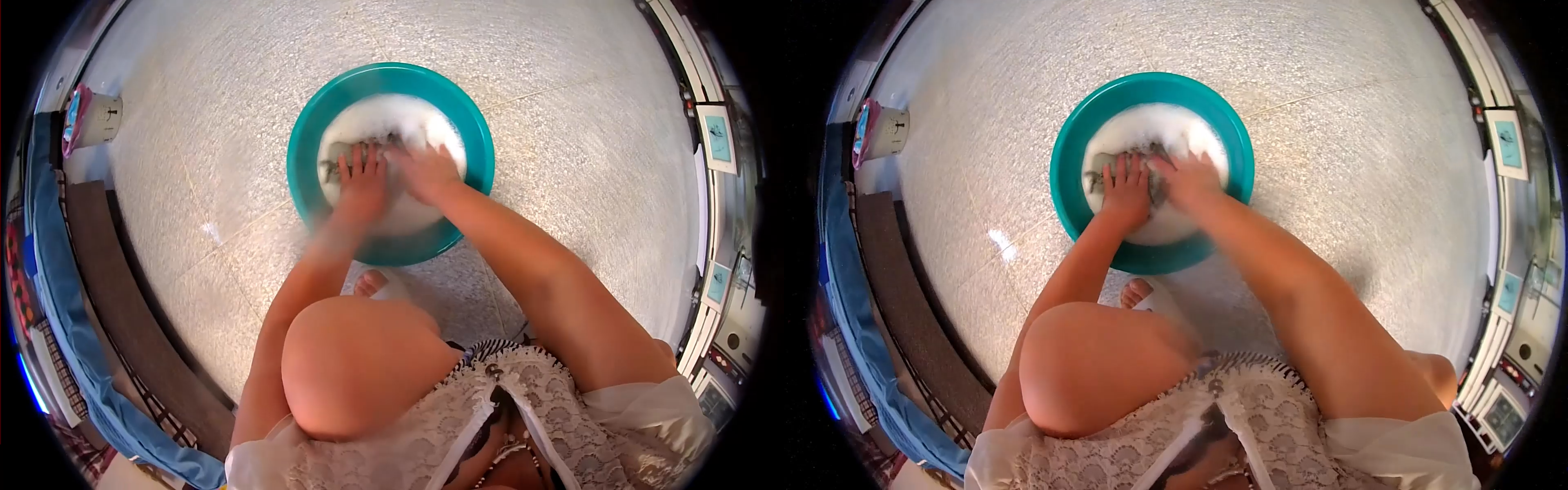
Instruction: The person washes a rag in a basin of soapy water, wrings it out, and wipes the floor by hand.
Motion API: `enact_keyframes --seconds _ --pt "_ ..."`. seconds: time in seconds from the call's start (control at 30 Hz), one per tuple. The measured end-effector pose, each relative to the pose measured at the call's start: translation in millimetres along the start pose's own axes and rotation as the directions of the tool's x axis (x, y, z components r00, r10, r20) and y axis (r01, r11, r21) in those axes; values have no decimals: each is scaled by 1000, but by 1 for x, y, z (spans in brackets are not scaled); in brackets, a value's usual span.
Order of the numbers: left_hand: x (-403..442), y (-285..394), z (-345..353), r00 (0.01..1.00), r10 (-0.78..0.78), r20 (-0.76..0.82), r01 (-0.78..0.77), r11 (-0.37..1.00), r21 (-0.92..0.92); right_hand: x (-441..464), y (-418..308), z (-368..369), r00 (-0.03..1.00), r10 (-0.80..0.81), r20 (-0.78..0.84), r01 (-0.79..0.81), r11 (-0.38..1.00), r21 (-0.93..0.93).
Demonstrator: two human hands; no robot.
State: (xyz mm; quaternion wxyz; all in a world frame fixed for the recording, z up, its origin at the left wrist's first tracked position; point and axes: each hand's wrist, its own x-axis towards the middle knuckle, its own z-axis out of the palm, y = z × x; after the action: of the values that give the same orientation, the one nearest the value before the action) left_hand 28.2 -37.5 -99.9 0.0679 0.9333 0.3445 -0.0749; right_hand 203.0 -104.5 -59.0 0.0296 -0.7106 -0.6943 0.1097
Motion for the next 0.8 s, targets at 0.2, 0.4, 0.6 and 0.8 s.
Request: enact_keyframes --seconds 0.2,0.4,0.6,0.8 --pt "-2 -19 -98 938 -218 271 348 607 -715 25 24 -6 994 110 -11 -102 952 287" --pt "-10 -2 -84 649 -242 721 333 -762 -555 29 -23 10 922 317 224 -385 673 632" --pt "-2 -26 -18 847 4 532 312 -813 -492 3 -103 -58 977 166 -132 -43 766 642" --pt "-3 5 -31 881 106 462 223 -953 -207 55 -21 -27 939 337 -63 -283 865 414"
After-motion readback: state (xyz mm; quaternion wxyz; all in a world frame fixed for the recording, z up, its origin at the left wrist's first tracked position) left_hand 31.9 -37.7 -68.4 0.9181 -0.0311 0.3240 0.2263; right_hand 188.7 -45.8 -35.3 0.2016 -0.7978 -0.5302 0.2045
